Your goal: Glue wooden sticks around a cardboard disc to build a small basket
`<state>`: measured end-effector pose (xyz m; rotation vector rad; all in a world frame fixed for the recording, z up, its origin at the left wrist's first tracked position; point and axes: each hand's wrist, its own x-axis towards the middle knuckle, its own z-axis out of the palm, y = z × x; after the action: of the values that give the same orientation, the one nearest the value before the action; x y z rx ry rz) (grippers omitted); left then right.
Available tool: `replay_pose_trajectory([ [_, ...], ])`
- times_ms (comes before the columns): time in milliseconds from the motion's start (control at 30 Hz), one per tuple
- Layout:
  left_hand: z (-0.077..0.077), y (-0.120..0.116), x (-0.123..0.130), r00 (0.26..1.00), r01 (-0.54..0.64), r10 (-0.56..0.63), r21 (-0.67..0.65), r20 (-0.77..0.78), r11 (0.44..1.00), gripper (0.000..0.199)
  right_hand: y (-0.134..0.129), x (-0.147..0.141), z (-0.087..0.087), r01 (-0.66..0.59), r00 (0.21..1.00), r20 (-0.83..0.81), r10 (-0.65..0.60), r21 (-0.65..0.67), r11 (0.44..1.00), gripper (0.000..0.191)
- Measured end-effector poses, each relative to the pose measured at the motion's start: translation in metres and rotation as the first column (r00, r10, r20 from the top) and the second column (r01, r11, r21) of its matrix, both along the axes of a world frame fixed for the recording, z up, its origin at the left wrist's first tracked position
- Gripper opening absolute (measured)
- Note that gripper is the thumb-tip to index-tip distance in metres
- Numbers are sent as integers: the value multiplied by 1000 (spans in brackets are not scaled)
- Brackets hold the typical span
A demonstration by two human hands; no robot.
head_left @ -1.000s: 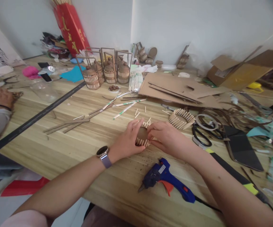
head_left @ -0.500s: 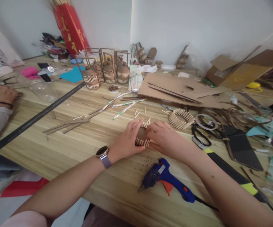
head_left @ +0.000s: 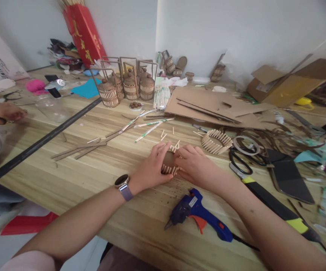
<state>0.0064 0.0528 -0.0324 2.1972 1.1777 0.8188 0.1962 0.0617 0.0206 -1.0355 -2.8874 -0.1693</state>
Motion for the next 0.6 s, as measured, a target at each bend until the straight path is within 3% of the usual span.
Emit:
replay_pose_trajectory([
  [600, -1, 0, 0, 1000, 0, 0, 9, -27, 1000, 110, 0, 1, -1, 27, 999, 22, -27, -6, 1000, 8],
])
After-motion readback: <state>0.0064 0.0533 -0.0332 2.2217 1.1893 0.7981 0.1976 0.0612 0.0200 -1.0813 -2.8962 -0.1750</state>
